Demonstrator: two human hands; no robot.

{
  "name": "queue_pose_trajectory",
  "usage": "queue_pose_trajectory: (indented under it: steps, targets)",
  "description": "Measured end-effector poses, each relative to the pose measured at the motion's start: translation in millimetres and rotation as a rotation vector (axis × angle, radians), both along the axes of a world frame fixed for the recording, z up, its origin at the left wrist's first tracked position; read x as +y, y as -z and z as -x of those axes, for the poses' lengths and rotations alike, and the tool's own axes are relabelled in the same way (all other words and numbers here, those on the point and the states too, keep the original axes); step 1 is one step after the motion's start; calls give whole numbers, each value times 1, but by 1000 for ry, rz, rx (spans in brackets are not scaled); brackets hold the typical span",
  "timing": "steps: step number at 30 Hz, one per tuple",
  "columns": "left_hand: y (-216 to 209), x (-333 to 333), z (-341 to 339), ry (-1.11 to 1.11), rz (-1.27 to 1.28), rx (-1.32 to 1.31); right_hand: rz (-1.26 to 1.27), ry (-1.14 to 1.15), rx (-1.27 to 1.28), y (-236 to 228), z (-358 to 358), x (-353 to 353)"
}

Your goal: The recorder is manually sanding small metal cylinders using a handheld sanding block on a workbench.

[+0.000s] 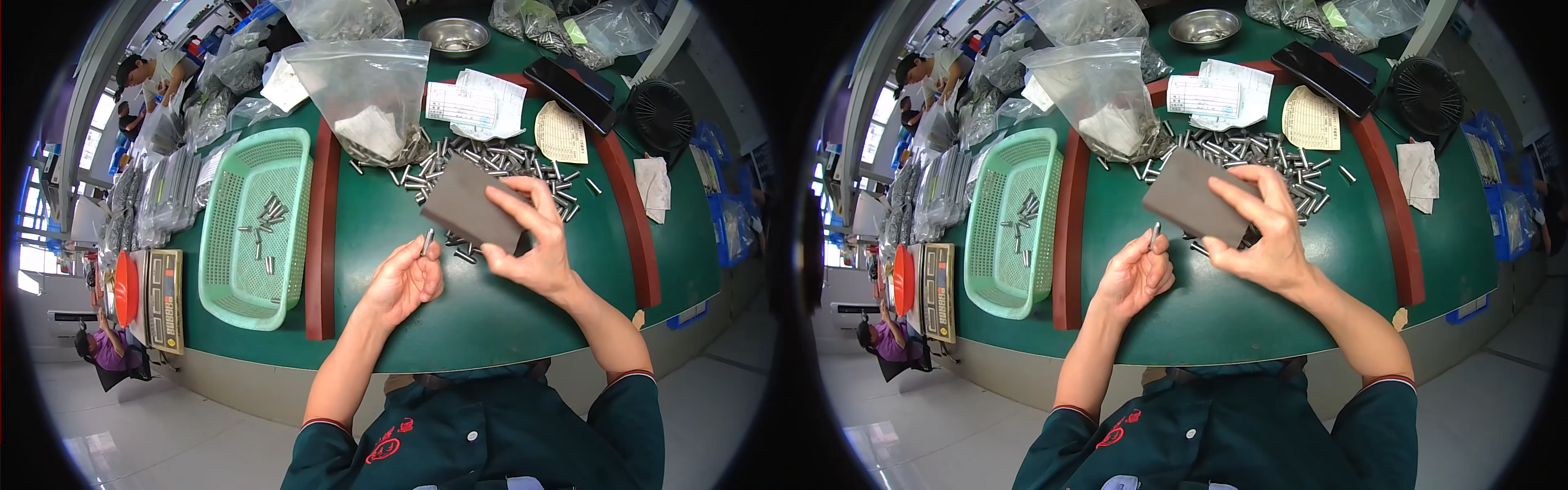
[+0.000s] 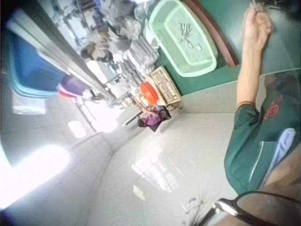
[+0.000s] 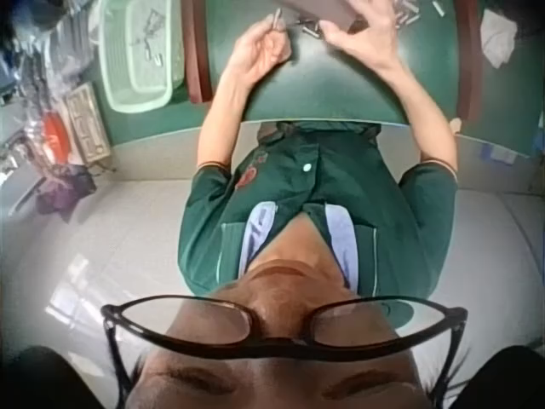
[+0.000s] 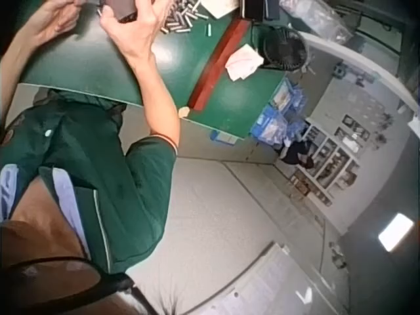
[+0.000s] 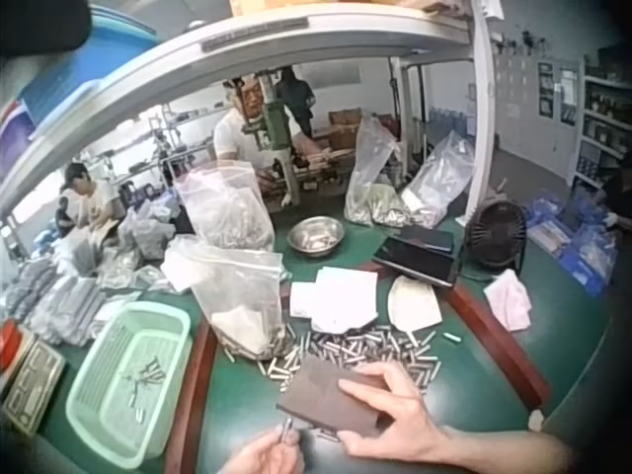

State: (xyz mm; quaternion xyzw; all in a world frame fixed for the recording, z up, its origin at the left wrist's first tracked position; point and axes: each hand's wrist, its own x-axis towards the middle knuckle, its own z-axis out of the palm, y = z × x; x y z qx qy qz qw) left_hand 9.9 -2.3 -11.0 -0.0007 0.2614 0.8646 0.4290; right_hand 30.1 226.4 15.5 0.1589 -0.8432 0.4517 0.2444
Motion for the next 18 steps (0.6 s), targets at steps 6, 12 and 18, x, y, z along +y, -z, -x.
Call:
queue_pose_trajectory:
  steps: [6, 12, 18]
  targets:
    - [-9, 11, -11, 26, 308, 137, -116, 71, 50, 0, 6, -2]
    - [-12, 17, -14, 14, 390, 174, -105, -93, 139, -13, -4, -10]
    - [-17, 19, -12, 52, 344, 173, -168, 124, 104, -5, 5, 0]
